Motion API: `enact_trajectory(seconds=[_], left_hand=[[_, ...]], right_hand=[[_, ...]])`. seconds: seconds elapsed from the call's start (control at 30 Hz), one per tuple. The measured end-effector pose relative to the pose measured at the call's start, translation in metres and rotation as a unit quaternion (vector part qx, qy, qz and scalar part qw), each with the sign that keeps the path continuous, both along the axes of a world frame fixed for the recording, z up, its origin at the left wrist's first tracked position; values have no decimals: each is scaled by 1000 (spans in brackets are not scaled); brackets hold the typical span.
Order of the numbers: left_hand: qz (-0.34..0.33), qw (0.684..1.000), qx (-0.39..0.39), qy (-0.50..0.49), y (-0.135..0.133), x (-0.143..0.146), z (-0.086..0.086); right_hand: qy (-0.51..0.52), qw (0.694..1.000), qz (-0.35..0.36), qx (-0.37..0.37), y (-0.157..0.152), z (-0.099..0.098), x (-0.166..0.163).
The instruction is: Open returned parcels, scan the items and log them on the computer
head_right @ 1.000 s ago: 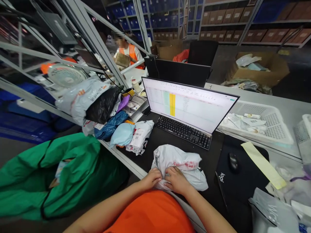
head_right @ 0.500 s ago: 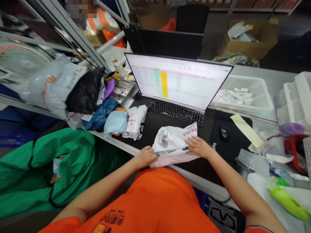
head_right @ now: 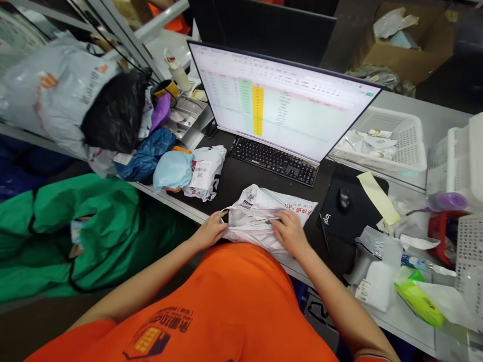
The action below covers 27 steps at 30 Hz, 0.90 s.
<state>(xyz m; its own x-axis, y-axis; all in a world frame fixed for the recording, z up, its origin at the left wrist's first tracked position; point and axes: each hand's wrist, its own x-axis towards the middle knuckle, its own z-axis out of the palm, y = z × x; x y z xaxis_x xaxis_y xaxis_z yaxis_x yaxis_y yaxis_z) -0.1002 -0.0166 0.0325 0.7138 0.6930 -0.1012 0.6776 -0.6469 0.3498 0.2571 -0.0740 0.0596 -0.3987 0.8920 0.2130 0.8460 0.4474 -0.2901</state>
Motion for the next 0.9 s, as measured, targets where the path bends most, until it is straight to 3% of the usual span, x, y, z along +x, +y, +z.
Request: enact_trajectory(seconds=[0.07, 0.17, 0.23, 0.4, 0.53, 0.67, 0.8, 0.9], left_hand=[[15, 999, -42, -27, -10, 4, -2], [41, 993, -87, -67, -21, 10, -4], [62, 986, -109, -108, -27, 11, -5], [113, 975, -111, -157, -41, 6, -9], [128, 976, -112, -133, -48, 1, -17], [120, 980, -100, -128, -51, 0, -24], [127, 977, -48, -166, -46, 10, -13], [162, 973, 0, -166, -32, 24, 13]], right_hand=[[26, 993, 85, -78, 12, 10, -44], [-30, 959, 188, -208, 42, 15, -104], [-63, 953, 178, -236, 61, 12, -136], [-144, 951, 46, -269, 77, -1, -183], [-139, 946, 30, -291, 80, -8, -187], [-62, 952, 1, -300, 89, -3, -175], [86, 950, -33, -298, 87, 27, -162], [217, 927, -12, -306, 75, 64, -145]])
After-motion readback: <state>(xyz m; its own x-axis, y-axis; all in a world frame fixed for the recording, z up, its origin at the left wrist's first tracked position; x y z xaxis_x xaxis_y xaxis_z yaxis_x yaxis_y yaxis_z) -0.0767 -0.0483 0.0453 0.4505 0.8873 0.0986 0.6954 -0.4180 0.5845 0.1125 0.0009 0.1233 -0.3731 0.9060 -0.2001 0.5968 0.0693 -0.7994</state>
